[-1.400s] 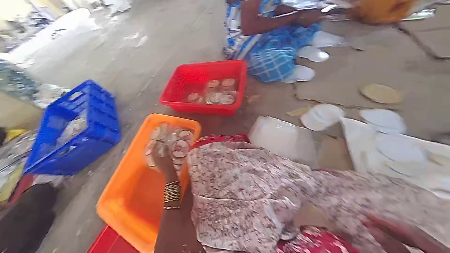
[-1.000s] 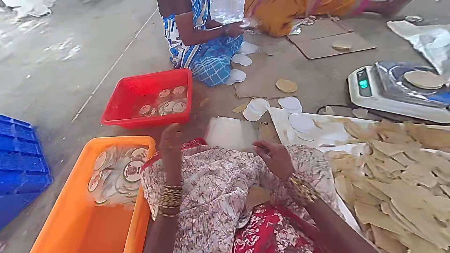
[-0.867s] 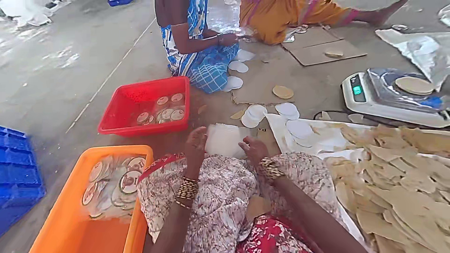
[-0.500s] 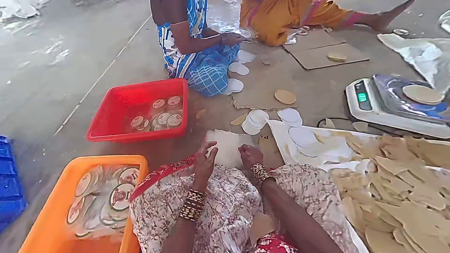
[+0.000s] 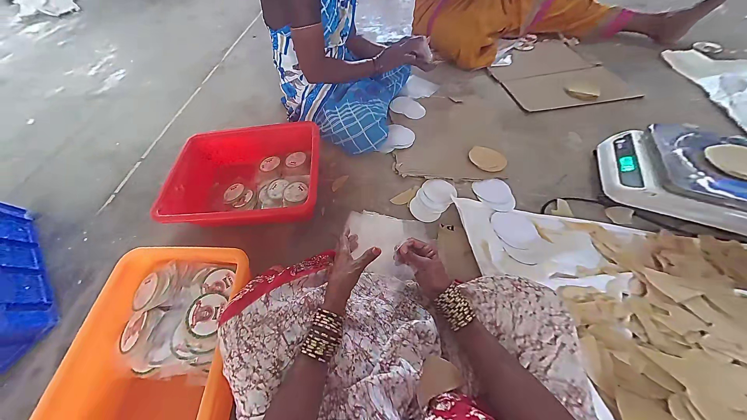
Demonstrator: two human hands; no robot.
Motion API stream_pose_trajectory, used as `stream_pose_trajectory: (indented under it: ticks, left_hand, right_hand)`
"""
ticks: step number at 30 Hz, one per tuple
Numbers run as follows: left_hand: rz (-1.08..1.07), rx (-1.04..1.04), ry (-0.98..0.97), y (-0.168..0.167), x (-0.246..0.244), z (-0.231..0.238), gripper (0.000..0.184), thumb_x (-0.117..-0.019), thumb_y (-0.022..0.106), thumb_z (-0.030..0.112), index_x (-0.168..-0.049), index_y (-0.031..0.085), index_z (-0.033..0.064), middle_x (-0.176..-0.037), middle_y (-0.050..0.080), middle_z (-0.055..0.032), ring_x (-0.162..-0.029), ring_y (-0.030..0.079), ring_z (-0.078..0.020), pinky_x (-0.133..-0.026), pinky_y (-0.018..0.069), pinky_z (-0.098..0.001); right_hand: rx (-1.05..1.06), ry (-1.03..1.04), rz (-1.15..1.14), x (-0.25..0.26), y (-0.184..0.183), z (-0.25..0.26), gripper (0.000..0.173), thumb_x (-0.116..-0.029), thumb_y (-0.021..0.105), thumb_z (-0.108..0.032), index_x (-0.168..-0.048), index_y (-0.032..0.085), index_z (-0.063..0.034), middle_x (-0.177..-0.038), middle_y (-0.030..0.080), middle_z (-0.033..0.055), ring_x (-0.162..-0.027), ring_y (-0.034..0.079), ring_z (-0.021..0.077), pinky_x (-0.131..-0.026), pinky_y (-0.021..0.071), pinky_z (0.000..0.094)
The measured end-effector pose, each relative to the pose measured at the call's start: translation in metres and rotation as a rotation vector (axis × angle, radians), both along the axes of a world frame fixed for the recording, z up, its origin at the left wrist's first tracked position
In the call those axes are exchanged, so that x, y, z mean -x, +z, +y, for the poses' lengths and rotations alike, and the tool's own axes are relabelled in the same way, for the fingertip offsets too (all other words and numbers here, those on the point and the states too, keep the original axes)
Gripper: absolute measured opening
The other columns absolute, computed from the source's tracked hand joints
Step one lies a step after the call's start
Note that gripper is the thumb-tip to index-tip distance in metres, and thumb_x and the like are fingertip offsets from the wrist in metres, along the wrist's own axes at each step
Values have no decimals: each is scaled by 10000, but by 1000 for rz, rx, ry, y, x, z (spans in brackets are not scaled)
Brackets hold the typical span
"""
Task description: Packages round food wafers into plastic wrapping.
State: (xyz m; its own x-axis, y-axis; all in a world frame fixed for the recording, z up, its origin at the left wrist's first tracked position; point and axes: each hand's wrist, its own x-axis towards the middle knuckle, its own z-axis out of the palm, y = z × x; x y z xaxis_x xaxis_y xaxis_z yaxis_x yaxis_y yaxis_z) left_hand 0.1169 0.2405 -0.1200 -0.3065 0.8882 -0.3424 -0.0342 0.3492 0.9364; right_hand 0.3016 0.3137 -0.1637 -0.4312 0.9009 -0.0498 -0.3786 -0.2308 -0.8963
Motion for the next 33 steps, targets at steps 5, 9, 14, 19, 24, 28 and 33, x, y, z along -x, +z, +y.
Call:
stream_pose_trajectory:
  ticks: [5, 9, 14, 19, 24, 28, 33]
  left_hand:
    - [-357, -226, 111, 1, -8, -1, 118, -972, 583, -46, -1061, 659, -34, -905, 729, -48, -814, 707, -110, -787, 600, -274]
    - [5, -310, -16, -7, -8, 2, 82, -950, 639, 39, -891, 692, 20, -727, 650, 45, -663, 600, -19, -677, 519, -199]
    - [217, -346, -120, -10, -16, 2, 208, -932, 691, 117, -1078, 670, -29, -893, 700, -27, -836, 663, -57, -807, 564, -259]
    - [-120, -186, -47, -9, -21, 2, 116, -954, 633, 40, -1039, 678, -25, -833, 704, -19, -753, 677, -84, -758, 585, -269]
    - [-119, -253, 82, -11, -20, 4, 34, -927, 647, 6, -905, 657, 30, -763, 667, 23, -701, 633, -56, -700, 552, -226]
    - [-117, -263, 134, -9, -19, 6, 48, -918, 664, -15, -908, 650, 30, -782, 673, 1, -741, 649, -77, -732, 560, -236]
    - [-118, -247, 151, -11, -23, 8, 52, -906, 657, -25, -919, 675, 22, -791, 701, -1, -745, 661, -68, -742, 561, -227]
  right_hand:
    - [29, 94, -7, -1, 4, 2, 165, -959, 592, -52, -864, 720, -95, -825, 763, 14, -742, 726, 110, -736, 611, 277]
    - [21, 138, -14, -3, 4, 7, 289, -941, 694, -298, -1096, 706, -54, -958, 761, 30, -808, 716, 117, -769, 599, 284]
    - [20, 72, 38, -2, 0, 11, 142, -850, 689, 45, -875, 709, -93, -797, 734, -15, -731, 691, 67, -718, 591, 253]
    - [55, -53, 39, -1, 8, 11, 187, -841, 686, 58, -784, 652, -116, -718, 694, -45, -670, 663, 45, -683, 577, 232]
    - [-48, -142, -342, -24, 36, 64, 124, -1008, 561, -56, -956, 646, 18, -799, 682, 16, -703, 655, 81, -716, 577, 276]
    - [-119, -368, -902, -78, 28, 150, 248, -1009, 642, -175, -1121, 693, 40, -991, 721, 163, -868, 693, 231, -825, 568, 429]
    - [-162, -211, -1582, -131, 8, 221, 403, -1006, 633, -250, -1283, 650, 43, -1301, 623, 311, -1271, 564, 479, -1069, 411, 648]
